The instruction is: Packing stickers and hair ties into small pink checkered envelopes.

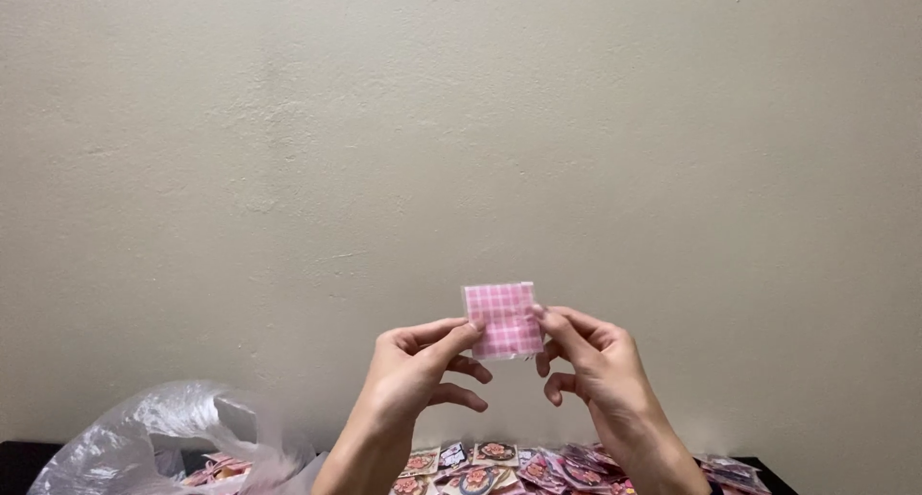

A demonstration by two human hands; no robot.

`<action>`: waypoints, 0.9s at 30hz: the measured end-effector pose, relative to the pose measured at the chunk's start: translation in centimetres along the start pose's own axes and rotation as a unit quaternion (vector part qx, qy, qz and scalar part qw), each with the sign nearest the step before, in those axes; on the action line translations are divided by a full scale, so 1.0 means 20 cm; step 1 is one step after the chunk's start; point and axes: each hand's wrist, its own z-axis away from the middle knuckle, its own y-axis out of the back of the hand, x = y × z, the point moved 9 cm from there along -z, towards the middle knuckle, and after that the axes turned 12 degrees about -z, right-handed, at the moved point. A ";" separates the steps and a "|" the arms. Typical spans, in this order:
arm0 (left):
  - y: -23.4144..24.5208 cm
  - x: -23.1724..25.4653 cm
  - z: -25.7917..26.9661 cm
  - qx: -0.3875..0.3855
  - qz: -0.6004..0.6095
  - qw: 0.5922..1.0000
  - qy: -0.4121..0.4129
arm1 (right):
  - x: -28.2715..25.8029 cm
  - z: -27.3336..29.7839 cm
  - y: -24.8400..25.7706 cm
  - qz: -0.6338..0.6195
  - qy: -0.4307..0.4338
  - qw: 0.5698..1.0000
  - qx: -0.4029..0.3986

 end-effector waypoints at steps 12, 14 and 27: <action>-0.04 0.04 0.01 -0.028 -0.015 0.998 -0.062 | 0.05 -0.03 -0.05 0.067 -0.011 0.994 -0.082; -0.02 0.02 -0.04 -0.011 -0.027 0.995 -0.094 | 0.03 -0.04 -0.05 0.105 -0.025 0.991 -0.079; 0.11 0.12 0.29 -0.186 -0.287 0.918 -0.202 | -0.10 0.23 -0.26 0.206 -0.031 0.977 -0.035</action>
